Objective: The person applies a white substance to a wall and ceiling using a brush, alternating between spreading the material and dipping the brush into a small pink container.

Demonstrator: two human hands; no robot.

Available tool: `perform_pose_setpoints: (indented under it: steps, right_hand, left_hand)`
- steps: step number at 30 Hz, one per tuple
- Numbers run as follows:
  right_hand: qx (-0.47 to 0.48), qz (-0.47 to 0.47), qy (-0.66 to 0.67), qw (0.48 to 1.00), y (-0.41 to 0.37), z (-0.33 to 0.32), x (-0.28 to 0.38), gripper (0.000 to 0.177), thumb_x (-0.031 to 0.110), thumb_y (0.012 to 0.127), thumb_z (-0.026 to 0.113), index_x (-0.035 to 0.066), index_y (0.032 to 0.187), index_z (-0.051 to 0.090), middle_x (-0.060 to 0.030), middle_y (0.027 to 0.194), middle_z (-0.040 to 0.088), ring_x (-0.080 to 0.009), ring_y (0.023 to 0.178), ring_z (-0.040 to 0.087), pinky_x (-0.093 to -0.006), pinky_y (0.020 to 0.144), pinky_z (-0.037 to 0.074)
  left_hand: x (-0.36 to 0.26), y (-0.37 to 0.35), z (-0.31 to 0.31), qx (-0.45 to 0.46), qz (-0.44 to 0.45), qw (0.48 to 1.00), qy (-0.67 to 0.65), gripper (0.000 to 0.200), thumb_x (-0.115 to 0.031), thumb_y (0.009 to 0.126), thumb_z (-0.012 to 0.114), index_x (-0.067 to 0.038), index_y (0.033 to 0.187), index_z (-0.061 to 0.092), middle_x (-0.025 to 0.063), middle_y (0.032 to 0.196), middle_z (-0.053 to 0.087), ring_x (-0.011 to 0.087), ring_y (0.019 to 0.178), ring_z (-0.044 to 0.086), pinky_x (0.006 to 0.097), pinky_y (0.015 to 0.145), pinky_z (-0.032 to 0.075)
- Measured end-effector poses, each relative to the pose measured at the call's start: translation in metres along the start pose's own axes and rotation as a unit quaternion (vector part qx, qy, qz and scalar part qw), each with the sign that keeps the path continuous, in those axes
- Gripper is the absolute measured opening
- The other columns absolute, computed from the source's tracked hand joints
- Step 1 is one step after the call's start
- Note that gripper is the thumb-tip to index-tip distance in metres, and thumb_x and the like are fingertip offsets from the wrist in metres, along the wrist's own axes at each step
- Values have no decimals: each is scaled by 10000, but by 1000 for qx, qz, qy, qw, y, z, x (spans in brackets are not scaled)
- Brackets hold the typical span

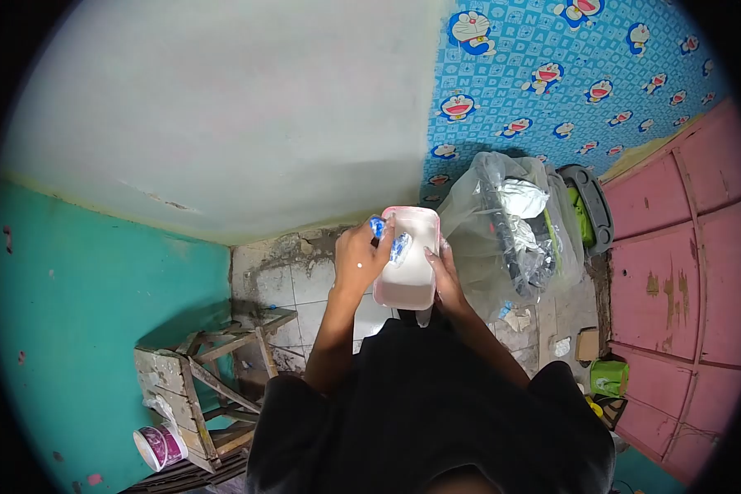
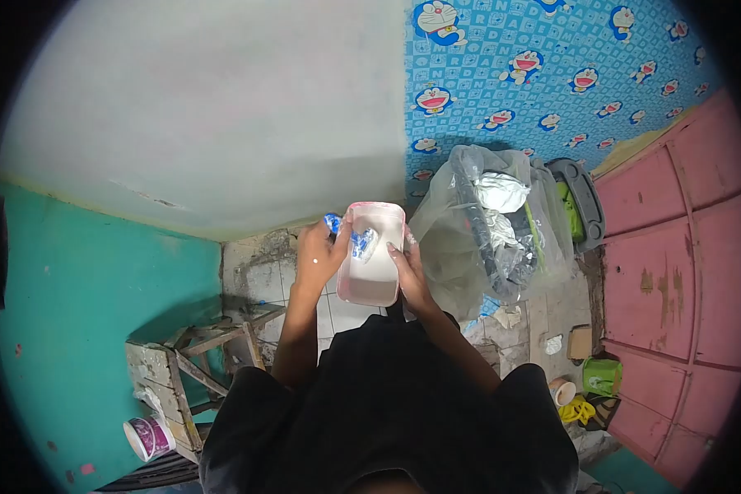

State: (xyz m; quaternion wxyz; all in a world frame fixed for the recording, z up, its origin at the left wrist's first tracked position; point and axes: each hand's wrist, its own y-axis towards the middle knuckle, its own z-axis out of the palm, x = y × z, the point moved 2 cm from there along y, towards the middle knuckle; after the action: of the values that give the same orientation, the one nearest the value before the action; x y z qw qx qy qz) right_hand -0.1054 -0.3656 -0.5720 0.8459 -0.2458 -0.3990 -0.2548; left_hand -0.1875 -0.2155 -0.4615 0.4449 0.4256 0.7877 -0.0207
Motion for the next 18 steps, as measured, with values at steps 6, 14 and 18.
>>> perform_pose_setpoints:
  steps: [6, 14, 18]
  right_hand:
    - [-2, -5, 27, 1000, -1, -15, 9, 605, 193, 1011, 508, 44, 1515, 209, -140, 1418, 424, -207, 1282, 440, -347, 1065, 368]
    - [-42, -25, -17, 999, 16, -45, 11, 621, 161, 993, 537, 37, 1508, 211, -147, 1410, 427, -206, 1271, 447, -354, 1055, 381]
    - [-65, -9, -19, 998, 31, -73, -10, 655, 155, 981, 561, 44, 1515, 200, -156, 1426, 411, -215, 1271, 452, -361, 1046, 395]
  left_hand:
    - [5, -13, -16, -64, -199, 961, -181, 344, -289, 978, 604, 15, 854, 708, 11, 548, 560, 73, 501, 511, 271, 462, 385]
    - [41, -83, -3, -56, -370, 869, -323, 352, -323, 952, 637, 21, 997, 699, 56, 709, 665, 92, 532, 540, 228, 504, 381]
    - [44, -119, 6, 24, -402, 862, -307, 297, -272, 956, 633, 16, 1002, 693, 54, 769, 682, 84, 572, 527, 215, 553, 379]
